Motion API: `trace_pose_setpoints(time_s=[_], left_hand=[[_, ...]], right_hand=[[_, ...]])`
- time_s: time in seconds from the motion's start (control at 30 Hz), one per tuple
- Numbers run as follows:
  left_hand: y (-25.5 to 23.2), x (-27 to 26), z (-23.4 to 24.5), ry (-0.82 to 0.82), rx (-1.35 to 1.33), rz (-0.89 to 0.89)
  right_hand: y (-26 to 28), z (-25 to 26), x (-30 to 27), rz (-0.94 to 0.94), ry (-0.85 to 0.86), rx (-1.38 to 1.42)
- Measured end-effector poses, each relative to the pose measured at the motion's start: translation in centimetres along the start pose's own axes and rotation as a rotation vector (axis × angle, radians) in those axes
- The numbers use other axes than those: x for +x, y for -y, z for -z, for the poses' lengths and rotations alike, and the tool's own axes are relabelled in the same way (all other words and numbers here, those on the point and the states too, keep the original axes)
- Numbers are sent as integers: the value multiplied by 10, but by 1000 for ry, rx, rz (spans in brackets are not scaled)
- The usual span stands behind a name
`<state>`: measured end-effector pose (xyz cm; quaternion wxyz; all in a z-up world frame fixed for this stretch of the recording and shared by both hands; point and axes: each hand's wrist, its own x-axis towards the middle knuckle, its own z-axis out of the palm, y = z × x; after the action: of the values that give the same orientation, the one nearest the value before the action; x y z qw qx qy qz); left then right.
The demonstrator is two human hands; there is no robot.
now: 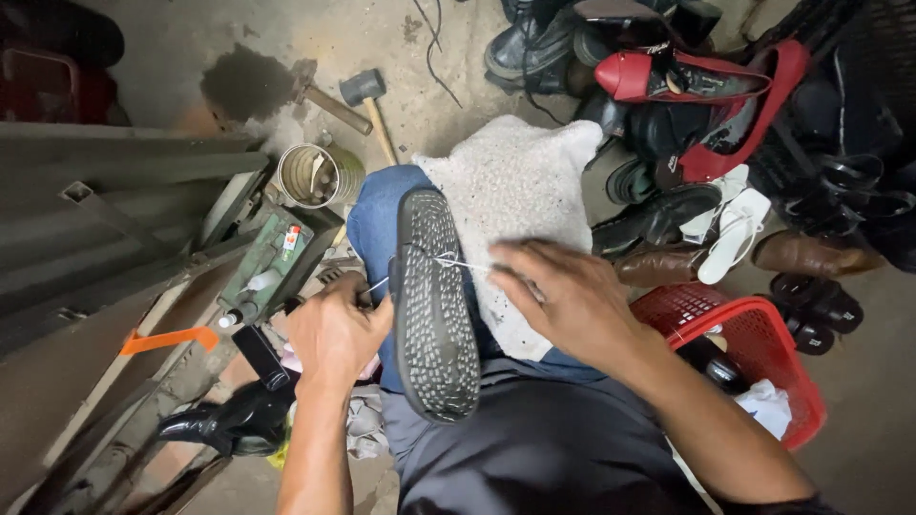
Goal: The person sits on the floor and sews a black sandal using a needle and thread. They repeatedly pull the thread through the sole and upper of the sandal, tightening the stitches by hand.
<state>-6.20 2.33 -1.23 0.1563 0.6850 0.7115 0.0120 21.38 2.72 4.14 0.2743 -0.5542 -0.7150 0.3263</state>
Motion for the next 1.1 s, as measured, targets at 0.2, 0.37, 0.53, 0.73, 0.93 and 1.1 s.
trace_pose_setpoints(time_s=[0.2, 0.37, 0.53, 0.73, 0.93, 1.1], left_hand=[[3, -5, -10, 77, -34, 43], [-14, 2, -2, 124, 33, 123], [-21, 0, 7, 182, 64, 161], [-30, -5, 25, 203, 32, 208], [10, -33, 27, 266, -122, 256], [13, -46, 24, 127, -182, 228]], right_hand=[[21, 25, -33, 149, 128, 283], [51, 13, -48, 326, 192, 674], [36, -61, -59, 326, 313, -200], [25, -68, -50, 257, 298, -412], [15, -56, -58, 133, 161, -191], [7, -56, -60, 140, -176, -439]])
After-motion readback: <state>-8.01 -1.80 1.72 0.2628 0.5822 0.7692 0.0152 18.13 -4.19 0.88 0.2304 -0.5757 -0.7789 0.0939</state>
